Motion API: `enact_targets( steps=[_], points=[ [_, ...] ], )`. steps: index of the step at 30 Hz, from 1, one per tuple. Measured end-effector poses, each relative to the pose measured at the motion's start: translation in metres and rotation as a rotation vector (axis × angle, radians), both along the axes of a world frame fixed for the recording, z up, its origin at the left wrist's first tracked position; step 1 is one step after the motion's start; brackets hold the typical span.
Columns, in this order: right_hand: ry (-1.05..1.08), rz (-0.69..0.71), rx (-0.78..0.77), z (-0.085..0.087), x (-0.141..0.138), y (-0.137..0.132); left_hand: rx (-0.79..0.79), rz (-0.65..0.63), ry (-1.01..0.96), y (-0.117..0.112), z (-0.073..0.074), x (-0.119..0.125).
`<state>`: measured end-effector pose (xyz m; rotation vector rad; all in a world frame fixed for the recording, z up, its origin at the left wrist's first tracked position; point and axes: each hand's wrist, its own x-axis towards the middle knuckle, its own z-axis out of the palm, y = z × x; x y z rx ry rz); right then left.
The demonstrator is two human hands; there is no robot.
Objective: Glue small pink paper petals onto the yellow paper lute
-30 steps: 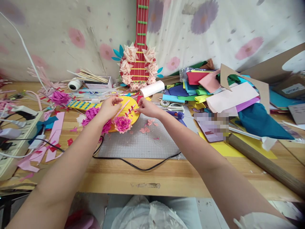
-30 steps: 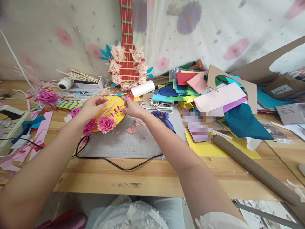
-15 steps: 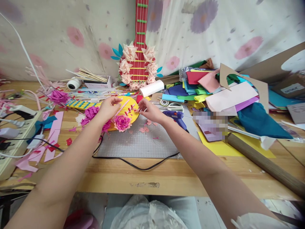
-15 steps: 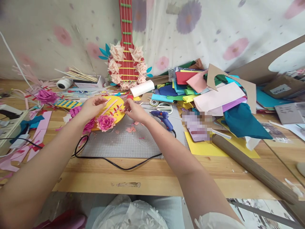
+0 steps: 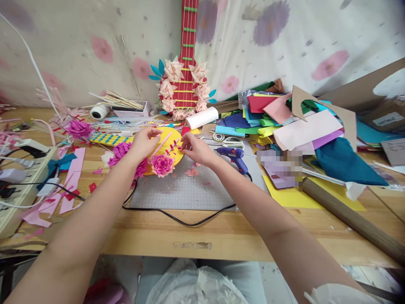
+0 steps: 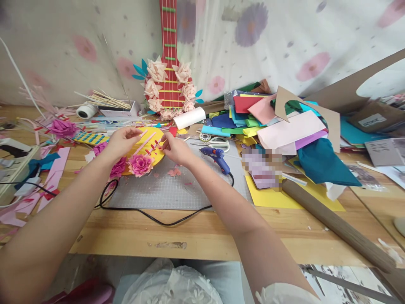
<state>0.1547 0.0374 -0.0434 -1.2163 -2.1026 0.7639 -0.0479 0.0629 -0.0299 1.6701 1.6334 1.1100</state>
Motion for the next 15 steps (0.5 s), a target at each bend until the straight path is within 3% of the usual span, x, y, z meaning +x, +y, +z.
enact_targets(
  steps=[8,15],
  points=[
    [-0.006,-0.017,-0.003,0.001,-0.004,0.000,0.019,-0.008,0.013,0.002,-0.002,-0.002],
    [0.104,0.052,-0.057,0.001,0.006,0.004,0.026,-0.016,0.014,0.002,-0.002,-0.003]
  ],
)
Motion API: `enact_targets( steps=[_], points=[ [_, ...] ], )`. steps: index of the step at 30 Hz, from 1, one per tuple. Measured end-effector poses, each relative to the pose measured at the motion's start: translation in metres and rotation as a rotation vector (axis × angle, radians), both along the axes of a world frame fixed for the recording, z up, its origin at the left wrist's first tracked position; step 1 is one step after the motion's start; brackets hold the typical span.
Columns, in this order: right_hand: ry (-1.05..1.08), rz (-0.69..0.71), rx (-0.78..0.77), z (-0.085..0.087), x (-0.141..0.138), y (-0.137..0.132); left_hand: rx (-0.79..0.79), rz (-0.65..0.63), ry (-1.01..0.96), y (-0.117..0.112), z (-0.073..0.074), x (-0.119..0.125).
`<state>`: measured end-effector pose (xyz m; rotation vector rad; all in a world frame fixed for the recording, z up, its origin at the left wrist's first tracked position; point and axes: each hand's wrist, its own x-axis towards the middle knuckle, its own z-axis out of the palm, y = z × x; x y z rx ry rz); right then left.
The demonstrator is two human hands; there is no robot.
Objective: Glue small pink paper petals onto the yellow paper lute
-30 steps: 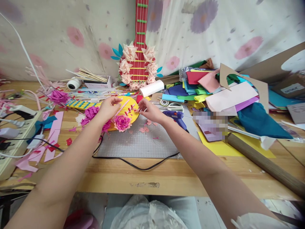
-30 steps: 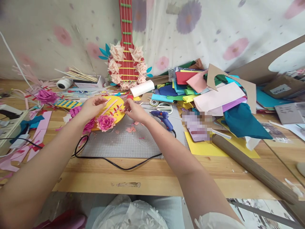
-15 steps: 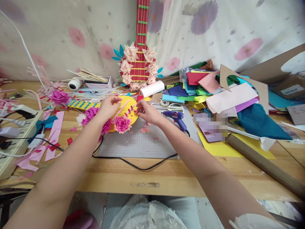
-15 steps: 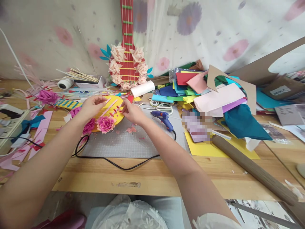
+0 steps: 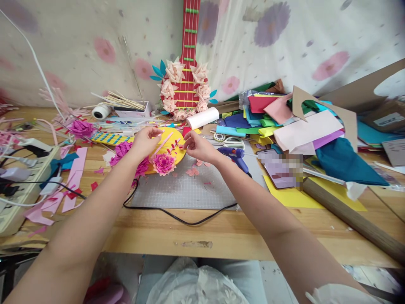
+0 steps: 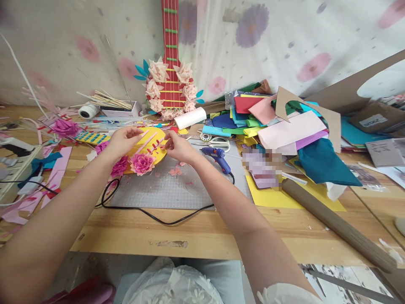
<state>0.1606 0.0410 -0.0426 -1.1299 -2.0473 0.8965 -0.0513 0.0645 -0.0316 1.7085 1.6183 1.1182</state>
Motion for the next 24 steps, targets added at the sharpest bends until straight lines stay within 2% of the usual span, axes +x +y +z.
enact_targets(
  steps=[9,16,24],
  points=[
    [-0.067,-0.065,0.024,-0.004,-0.005,0.009,0.007,-0.023,0.013,0.002,-0.003,-0.001],
    [0.017,0.042,-0.027,-0.001,0.002,0.010,-0.008,-0.016,0.010,0.001,-0.001,0.000],
    [-0.020,-0.077,-0.002,-0.009,-0.003,0.012,-0.017,0.002,0.014,-0.002,0.001,-0.001]
  ],
)
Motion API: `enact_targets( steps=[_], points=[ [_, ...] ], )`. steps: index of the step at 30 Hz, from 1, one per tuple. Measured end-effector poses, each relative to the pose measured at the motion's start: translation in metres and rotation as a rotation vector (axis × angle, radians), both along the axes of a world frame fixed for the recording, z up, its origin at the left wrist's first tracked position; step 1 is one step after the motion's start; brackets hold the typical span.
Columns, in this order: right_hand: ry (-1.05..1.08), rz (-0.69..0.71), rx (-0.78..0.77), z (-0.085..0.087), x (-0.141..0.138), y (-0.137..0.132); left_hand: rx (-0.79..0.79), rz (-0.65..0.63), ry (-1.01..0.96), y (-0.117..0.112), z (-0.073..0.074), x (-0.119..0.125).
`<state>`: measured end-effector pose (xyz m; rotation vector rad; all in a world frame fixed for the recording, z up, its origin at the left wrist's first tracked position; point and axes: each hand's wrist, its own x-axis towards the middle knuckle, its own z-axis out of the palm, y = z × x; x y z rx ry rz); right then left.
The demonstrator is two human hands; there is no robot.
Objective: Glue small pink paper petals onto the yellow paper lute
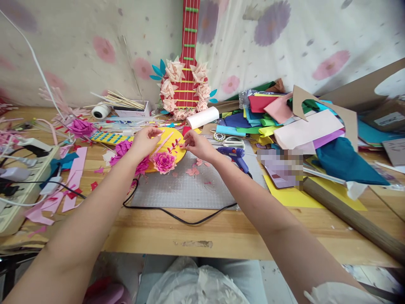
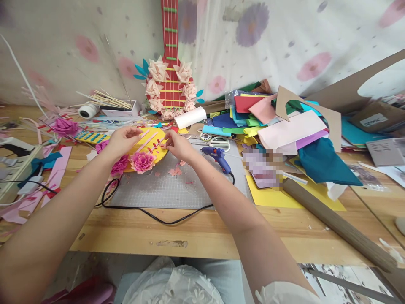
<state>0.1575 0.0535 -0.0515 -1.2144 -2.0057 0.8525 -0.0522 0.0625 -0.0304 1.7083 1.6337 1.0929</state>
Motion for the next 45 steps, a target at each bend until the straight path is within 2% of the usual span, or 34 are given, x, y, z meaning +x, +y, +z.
enact_targets(
  steps=[15,25,31,37,45],
  points=[
    [-0.067,-0.014,0.028,0.007,-0.005,-0.007,0.007,0.023,-0.007,-0.003,0.006,0.002],
    [-0.116,-0.001,0.045,0.015,-0.008,-0.017,0.042,0.003,-0.026,0.001,0.002,0.002],
    [-0.156,-0.047,0.061,0.014,-0.012,-0.020,0.041,-0.033,-0.026,-0.004,0.006,0.006],
    [-0.149,-0.118,0.076,0.006,-0.016,-0.021,0.015,-0.028,0.027,-0.001,0.003,0.006],
    [-0.060,-0.088,0.074,0.008,-0.015,-0.022,0.029,-0.039,0.034,0.000,0.002,0.006]
  ],
)
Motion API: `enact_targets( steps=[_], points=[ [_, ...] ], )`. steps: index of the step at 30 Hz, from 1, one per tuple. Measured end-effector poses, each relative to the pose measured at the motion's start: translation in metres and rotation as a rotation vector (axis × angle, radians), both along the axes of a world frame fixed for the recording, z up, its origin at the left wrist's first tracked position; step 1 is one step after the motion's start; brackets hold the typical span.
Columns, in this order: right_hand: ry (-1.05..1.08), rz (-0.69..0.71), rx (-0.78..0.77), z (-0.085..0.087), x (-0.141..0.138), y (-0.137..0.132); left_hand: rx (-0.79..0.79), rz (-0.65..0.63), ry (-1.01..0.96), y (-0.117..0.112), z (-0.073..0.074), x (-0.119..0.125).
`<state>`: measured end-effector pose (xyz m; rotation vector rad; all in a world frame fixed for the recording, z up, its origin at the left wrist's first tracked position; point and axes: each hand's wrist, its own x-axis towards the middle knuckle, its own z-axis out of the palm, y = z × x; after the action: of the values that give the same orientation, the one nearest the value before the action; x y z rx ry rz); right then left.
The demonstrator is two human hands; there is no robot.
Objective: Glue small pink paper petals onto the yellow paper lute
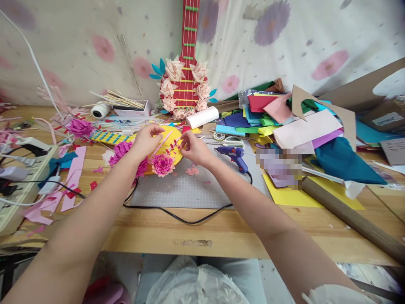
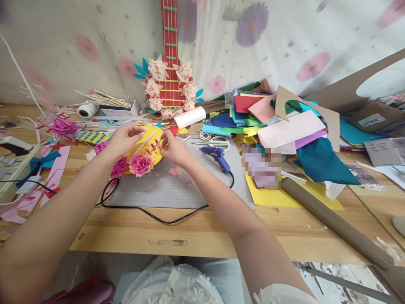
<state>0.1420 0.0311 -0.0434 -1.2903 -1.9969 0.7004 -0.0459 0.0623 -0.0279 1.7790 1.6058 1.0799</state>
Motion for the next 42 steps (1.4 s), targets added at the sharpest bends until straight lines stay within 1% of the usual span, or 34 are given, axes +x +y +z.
enact_targets(
  steps=[5,7,9,12,15,18,21,25,27,29,31,33,34,35,36,37,38,39,40,42],
  points=[
    [0.176,0.019,0.024,0.005,0.008,0.003,-0.005,0.013,0.024,-0.001,0.002,0.004],
    [0.260,-0.011,0.034,0.004,0.015,0.006,-0.010,-0.003,0.053,-0.005,0.004,0.006],
    [0.326,-0.065,0.036,0.000,0.023,0.007,0.021,-0.059,0.113,-0.011,0.006,0.011],
    [0.347,-0.122,0.011,-0.011,0.037,0.003,0.096,-0.146,0.328,-0.023,0.011,0.022],
    [0.288,-0.133,-0.023,-0.025,0.052,-0.008,0.119,-0.173,0.566,-0.032,0.017,0.041],
    [0.197,-0.143,-0.040,-0.037,0.065,-0.021,0.125,-0.174,0.670,-0.033,0.018,0.057],
    [0.091,-0.163,-0.057,-0.045,0.078,-0.031,0.143,-0.173,0.651,-0.027,0.013,0.064],
    [-0.074,-0.217,-0.033,-0.054,0.087,-0.038,0.162,-0.178,0.589,-0.022,0.009,0.062],
    [-0.125,-0.219,-0.001,-0.058,0.088,-0.040,0.164,-0.193,0.589,-0.024,0.012,0.060],
    [-0.158,-0.226,0.018,-0.060,0.088,-0.042,0.184,-0.199,0.567,-0.027,0.020,0.061],
    [-0.179,-0.236,0.014,-0.060,0.086,-0.043,0.246,-0.185,0.486,-0.033,0.027,0.068],
    [-0.186,-0.242,-0.001,-0.060,0.083,-0.045,0.337,-0.166,0.368,-0.044,0.029,0.079],
    [-0.189,-0.243,-0.006,-0.059,0.082,-0.045,0.379,-0.168,0.315,-0.050,0.025,0.087],
    [-0.194,-0.247,-0.010,-0.059,0.081,-0.046,0.407,-0.201,0.279,-0.057,0.019,0.095],
    [-0.200,-0.255,-0.010,-0.059,0.080,-0.046,0.421,-0.261,0.261,-0.064,0.010,0.102],
    [-0.207,-0.267,-0.010,-0.060,0.079,-0.046,0.411,-0.340,0.262,-0.071,-0.001,0.109],
    [-0.213,-0.281,-0.012,-0.060,0.079,-0.046,0.378,-0.393,0.263,-0.077,-0.014,0.115],
    [-0.214,-0.297,-0.015,-0.061,0.078,-0.046,0.330,-0.413,0.265,-0.082,-0.028,0.119],
    [-0.206,-0.314,-0.022,-0.061,0.078,-0.046,0.284,-0.400,0.254,-0.085,-0.041,0.122],
    [-0.167,-0.339,-0.050,-0.062,0.078,-0.046,0.232,-0.328,0.197,-0.088,-0.064,0.122]
  ],
)
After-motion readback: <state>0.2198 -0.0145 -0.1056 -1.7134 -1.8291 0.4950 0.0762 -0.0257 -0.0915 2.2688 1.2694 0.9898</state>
